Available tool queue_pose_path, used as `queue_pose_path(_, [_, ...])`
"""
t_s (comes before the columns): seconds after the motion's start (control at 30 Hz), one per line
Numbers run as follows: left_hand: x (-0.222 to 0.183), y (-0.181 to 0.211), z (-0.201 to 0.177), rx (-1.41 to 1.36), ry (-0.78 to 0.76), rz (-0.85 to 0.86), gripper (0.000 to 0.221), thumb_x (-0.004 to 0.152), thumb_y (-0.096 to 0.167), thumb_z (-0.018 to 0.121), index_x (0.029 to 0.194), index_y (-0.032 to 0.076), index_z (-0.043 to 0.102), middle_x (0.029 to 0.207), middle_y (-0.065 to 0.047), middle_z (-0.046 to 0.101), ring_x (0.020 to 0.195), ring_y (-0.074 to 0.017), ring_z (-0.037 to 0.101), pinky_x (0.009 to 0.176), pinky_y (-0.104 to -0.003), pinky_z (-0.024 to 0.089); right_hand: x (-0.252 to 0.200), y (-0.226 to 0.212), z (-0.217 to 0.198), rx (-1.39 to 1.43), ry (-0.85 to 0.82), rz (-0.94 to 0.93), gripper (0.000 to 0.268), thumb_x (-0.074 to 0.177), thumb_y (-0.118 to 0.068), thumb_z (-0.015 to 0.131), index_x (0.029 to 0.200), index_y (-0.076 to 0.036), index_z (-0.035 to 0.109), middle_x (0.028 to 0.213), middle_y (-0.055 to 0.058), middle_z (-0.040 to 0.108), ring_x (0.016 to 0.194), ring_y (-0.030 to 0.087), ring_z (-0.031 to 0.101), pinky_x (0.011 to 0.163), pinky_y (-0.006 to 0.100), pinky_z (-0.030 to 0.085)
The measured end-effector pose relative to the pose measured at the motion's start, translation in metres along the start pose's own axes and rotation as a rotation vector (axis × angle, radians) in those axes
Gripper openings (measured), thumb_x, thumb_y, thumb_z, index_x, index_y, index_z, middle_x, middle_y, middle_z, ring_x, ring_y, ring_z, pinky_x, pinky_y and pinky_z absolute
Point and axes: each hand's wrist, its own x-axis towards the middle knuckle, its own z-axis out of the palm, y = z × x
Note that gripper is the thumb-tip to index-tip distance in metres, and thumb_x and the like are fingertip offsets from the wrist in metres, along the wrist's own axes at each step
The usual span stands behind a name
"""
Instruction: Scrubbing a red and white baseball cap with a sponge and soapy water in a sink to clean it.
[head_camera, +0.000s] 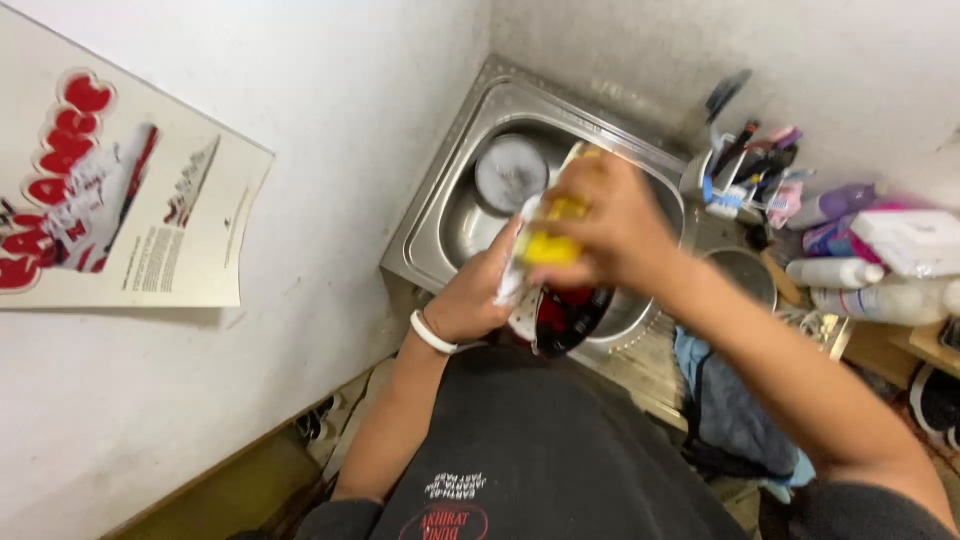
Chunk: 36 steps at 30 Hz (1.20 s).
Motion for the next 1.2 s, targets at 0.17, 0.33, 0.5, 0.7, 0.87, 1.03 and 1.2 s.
queue_pose_path(0.17, [0.002, 0.024, 0.006, -0.006, -0.006, -0.012, 0.086, 0.088, 0.007, 0.064, 0.157, -0.009, 0.014, 0.133, -0.038, 0.057, 0.122, -0.0468, 0.060, 0.103, -0.058, 0.045, -0.022, 0.015, -0.004, 0.018, -0.019, 0.083, 0.042, 0.094, -0.060, 0.068, 0.093, -0.019, 0.078, 0.100, 0.007, 0.071, 0.105, 0.038, 0.062, 0.090, 0.051, 0.045])
queue_pose_path(0.33, [0.000, 0.016, 0.005, -0.052, -0.031, 0.022, 0.104, 0.078, 0.011, 0.078, 0.159, -0.003, 0.013, 0.130, -0.032, 0.062, 0.121, -0.0458, 0.060, 0.105, -0.055, 0.045, -0.009, -0.017, -0.008, 0.027, -0.045, 0.019, 0.037, 0.087, -0.061, 0.072, 0.093, -0.026, 0.077, 0.098, 0.001, 0.069, 0.105, 0.035, 0.060, 0.089, 0.051, 0.043])
queue_pose_path(0.5, [0.011, 0.028, 0.004, -0.019, 0.010, 0.119, 0.105, 0.078, 0.022, 0.082, 0.157, -0.007, 0.018, 0.125, -0.029, 0.066, 0.118, -0.0423, 0.064, 0.105, -0.055, 0.046, 0.005, -0.037, -0.015, 0.056, 0.050, 0.000, 0.037, 0.081, -0.061, 0.078, 0.078, -0.025, 0.073, 0.093, 0.004, 0.071, 0.096, 0.035, 0.063, 0.081, 0.048, 0.046])
queue_pose_path(0.7, [0.016, 0.026, 0.012, 0.004, 0.023, 0.092, 0.084, 0.089, 0.006, 0.063, 0.159, -0.004, 0.018, 0.135, -0.029, 0.061, 0.121, -0.0397, 0.062, 0.105, -0.052, 0.047, -0.016, 0.011, -0.017, 0.020, 0.088, 0.044, 0.038, 0.087, -0.053, 0.083, 0.090, -0.015, 0.075, 0.100, 0.010, 0.068, 0.096, 0.036, 0.063, 0.084, 0.051, 0.042])
queue_pose_path(0.87, [0.008, 0.029, 0.016, 0.062, -0.049, 0.033, 0.089, 0.085, 0.007, 0.064, 0.158, -0.003, 0.014, 0.142, -0.026, 0.051, 0.132, -0.0398, 0.052, 0.112, -0.047, 0.040, -0.022, -0.002, -0.028, 0.028, -0.012, 0.126, 0.039, 0.090, -0.052, 0.078, 0.101, -0.014, 0.077, 0.103, 0.006, 0.066, 0.106, 0.036, 0.056, 0.089, 0.049, 0.045])
queue_pose_path(1.03, [0.015, 0.032, 0.014, -0.037, -0.073, 0.068, 0.108, 0.070, 0.004, 0.074, 0.157, -0.007, 0.010, 0.128, -0.035, 0.062, 0.118, -0.0514, 0.061, 0.104, -0.058, 0.046, -0.016, -0.027, -0.017, 0.034, -0.013, 0.086, 0.040, 0.085, -0.062, 0.076, 0.103, -0.027, 0.079, 0.100, -0.001, 0.069, 0.109, 0.032, 0.057, 0.092, 0.050, 0.041])
queue_pose_path(1.2, [0.015, 0.016, 0.016, -0.179, -0.028, 0.061, 0.111, 0.079, 0.040, 0.076, 0.160, -0.004, 0.014, 0.138, -0.030, 0.058, 0.122, -0.0366, 0.060, 0.102, -0.056, 0.048, -0.014, -0.025, -0.024, -0.001, 0.089, 0.072, 0.040, 0.080, -0.057, 0.085, 0.083, -0.018, 0.077, 0.096, 0.010, 0.071, 0.097, 0.037, 0.061, 0.088, 0.050, 0.041])
